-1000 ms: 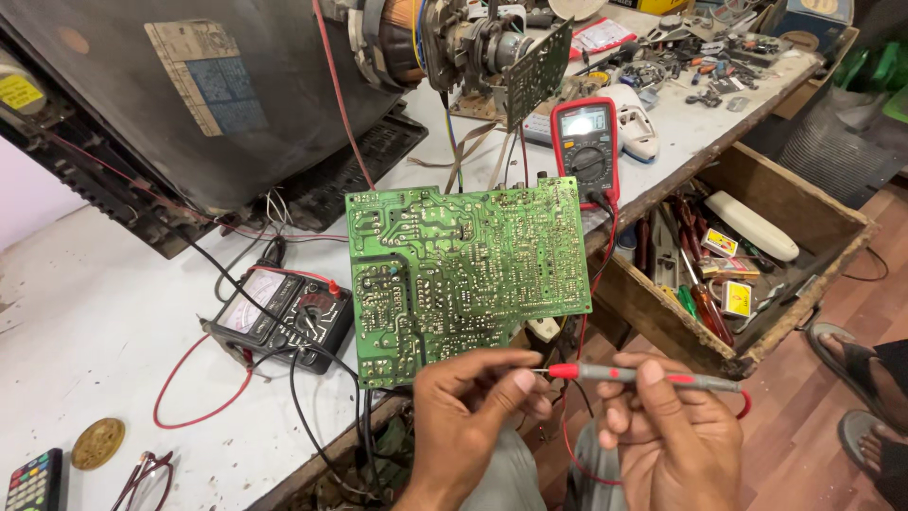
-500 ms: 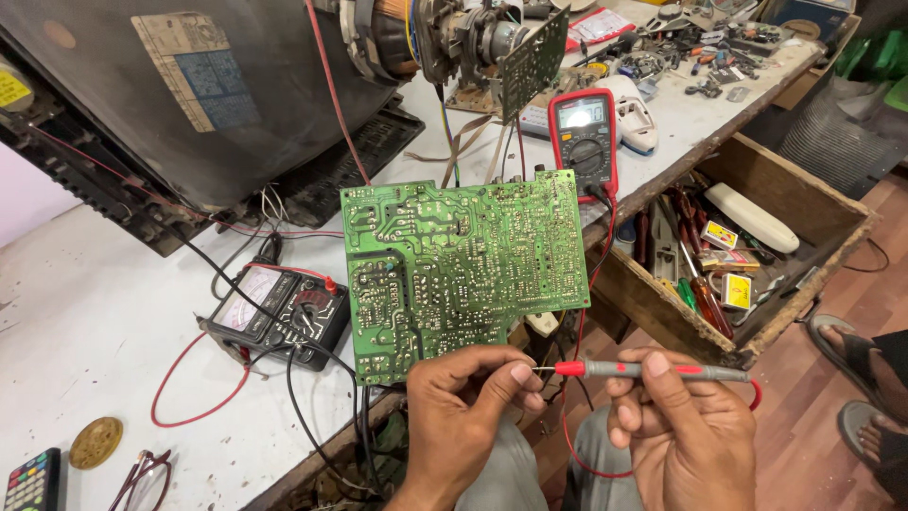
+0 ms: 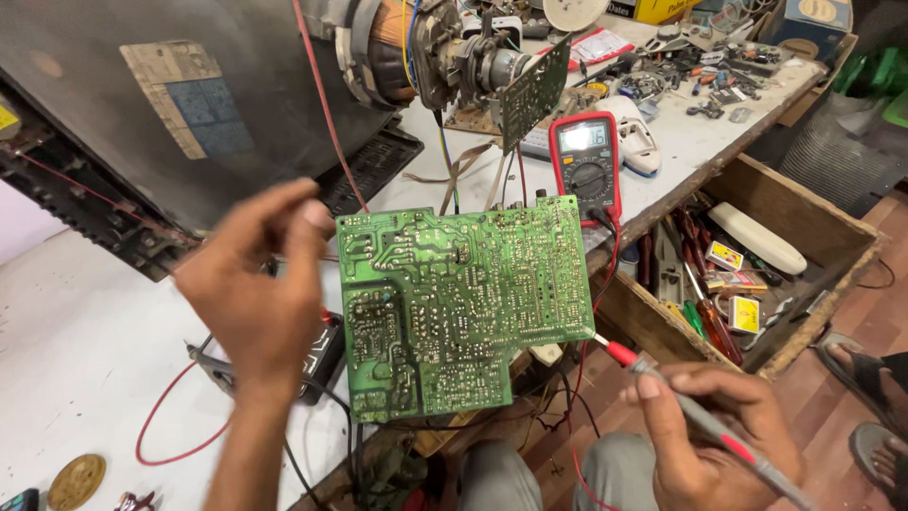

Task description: The person is testing a green circuit board using a multimeter. They hold the board with one hand and use the multimeter probes with the other to touch various points on the board, checking for continuity or voltage.

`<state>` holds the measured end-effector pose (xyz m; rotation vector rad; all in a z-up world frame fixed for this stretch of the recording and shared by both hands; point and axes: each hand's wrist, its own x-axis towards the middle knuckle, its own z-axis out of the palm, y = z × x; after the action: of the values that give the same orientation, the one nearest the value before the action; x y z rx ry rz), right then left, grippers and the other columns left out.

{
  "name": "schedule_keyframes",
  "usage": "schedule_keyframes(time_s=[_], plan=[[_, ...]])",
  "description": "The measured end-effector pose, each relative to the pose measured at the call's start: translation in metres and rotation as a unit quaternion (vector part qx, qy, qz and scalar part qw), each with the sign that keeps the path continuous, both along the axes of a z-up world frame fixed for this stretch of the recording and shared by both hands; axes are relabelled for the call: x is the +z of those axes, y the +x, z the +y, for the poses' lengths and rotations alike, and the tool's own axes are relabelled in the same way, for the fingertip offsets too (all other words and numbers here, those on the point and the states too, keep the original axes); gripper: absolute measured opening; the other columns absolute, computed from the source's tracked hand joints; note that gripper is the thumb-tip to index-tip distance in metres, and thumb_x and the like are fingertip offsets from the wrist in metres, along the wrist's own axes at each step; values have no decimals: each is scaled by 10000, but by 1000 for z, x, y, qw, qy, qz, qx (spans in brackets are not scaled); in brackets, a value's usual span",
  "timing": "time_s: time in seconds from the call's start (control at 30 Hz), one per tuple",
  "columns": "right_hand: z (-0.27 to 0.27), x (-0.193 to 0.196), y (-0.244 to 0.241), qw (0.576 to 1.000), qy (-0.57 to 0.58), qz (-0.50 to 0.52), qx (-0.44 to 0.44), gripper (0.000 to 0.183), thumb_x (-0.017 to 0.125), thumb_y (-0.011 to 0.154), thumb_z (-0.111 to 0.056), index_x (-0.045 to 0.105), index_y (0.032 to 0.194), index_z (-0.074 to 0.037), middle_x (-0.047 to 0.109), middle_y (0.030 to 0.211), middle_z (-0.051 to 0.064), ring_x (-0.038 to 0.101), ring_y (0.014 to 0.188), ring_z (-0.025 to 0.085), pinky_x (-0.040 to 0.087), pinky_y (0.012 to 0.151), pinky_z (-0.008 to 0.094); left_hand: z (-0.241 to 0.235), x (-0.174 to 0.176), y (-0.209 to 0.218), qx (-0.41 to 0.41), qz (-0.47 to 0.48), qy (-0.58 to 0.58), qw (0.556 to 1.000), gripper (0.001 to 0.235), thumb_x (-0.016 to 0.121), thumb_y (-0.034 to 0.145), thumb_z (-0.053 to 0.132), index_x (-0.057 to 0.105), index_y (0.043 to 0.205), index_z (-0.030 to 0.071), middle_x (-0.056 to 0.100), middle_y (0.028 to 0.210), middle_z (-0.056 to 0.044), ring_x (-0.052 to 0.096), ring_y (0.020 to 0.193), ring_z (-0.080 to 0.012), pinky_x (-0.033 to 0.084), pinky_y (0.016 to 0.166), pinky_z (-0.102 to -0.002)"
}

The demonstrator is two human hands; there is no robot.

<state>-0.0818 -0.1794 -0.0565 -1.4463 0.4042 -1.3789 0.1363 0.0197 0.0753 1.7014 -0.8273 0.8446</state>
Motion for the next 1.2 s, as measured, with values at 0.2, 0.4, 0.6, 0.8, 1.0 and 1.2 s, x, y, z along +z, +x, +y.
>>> schedule_keyframes(time_s=[0.2,0.4,0.6,0.8,1.0,1.2], plan=[[0,-3,29,996,-59,58,-39,193,710,882,144,674,1070,117,712,991,224,689,855,224,537,790,282,6,13,62,57,35,59,996,69,782,988,59,795,1037,11,737,796,-47,675,677,-76,498,614,-213],[6,-20,58,997,-64,-40,7,112,685,927,110,645,1031,97,712,1037,206,722,961,194,584,901,259,1,-6,78,86,27,112,990,95,820,948,78,801,1013,11,694,709,-43,597,600,-68,448,573,-228],[8,-11,69,995,-90,23,-44,186,690,901,100,678,1086,102,730,1019,226,730,914,213,581,842,269,1,-10,77,88,26,109,990,80,813,962,75,799,1016,17,699,722,-26,593,601,-55,436,564,-219],[22,2,69,987,-121,87,-52,162,695,896,51,681,1057,45,750,1051,217,765,925,221,605,910,312,2,-14,75,93,44,117,988,76,811,944,74,802,994,18,696,699,-26,578,578,-53,429,540,-219],[15,1,76,984,-149,97,-31,200,697,849,49,687,1049,36,762,1022,208,753,881,206,586,811,294,0,-20,75,82,92,119,985,85,801,926,79,796,982,16,715,712,-16,588,582,-36,448,536,-211],[19,-3,80,986,-125,111,-27,191,709,860,46,695,1050,30,758,1030,205,770,924,216,614,813,300,5,-23,79,86,117,122,982,102,799,932,78,798,1001,4,692,684,-29,556,578,-51,423,529,-220]])
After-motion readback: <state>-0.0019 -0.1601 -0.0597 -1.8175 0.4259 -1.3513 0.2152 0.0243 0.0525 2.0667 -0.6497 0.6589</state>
